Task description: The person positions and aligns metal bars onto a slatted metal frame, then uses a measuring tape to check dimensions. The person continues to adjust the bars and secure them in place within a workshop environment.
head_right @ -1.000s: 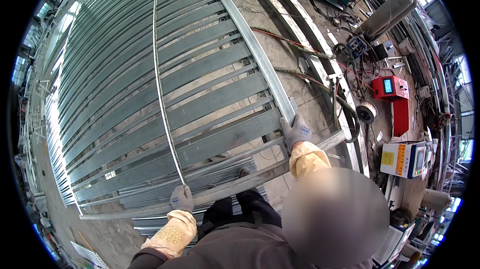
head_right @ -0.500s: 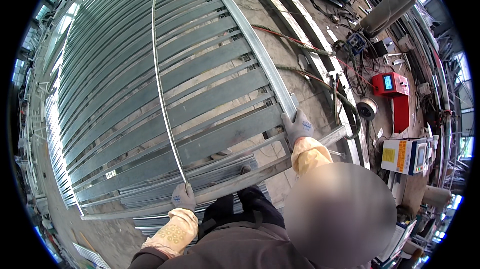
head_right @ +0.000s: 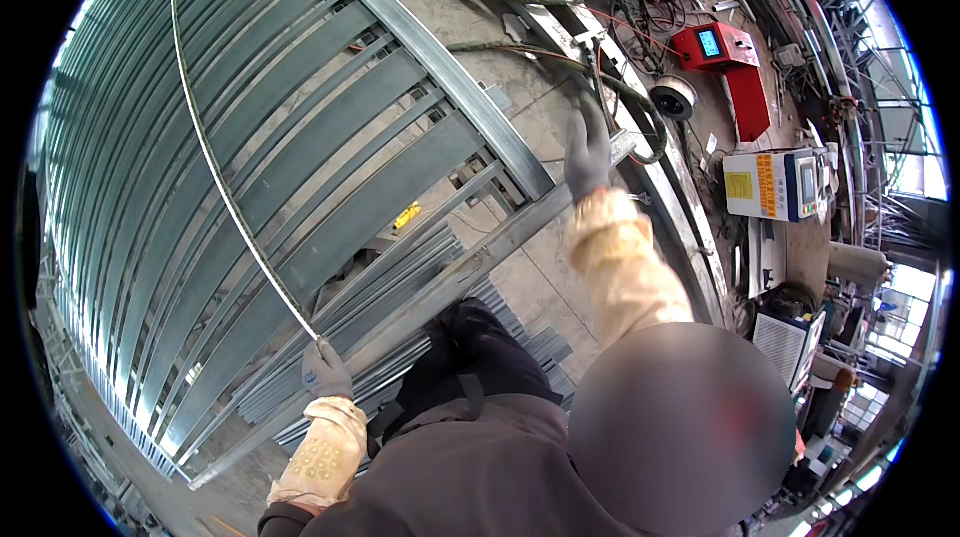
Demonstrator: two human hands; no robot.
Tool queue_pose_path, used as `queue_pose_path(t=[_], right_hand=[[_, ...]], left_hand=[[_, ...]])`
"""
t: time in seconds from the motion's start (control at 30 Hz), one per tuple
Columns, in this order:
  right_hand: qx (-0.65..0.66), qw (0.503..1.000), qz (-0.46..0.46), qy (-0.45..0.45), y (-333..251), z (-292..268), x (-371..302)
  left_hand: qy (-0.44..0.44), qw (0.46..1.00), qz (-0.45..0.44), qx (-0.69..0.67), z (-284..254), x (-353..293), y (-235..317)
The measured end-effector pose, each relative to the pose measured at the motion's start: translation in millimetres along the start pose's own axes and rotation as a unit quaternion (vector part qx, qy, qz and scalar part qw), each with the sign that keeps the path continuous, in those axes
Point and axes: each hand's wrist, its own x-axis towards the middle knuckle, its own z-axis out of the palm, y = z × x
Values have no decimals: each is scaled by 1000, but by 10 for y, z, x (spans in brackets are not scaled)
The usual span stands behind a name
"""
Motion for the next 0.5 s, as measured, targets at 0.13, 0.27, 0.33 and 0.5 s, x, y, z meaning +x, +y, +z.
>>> queue_pose_path(t=[0.13, 0.27, 0.33, 0.5], right_hand=[[-17, 999, -7, 44, 177, -16, -644], [-226, 968, -108, 31, -21, 434, -461], [-253, 960, -73, -96, -112, 592, -272], [-33, 999, -15, -18, 61, 246, -403]], left_hand=[[-12, 1000, -10, 6, -14, -63, -34], [-6, 1000, -9, 2, 3, -9, -24], [-12, 1000, -8, 0, 4, -28, -63], [-47, 999, -24, -9, -28, -19, -57]])
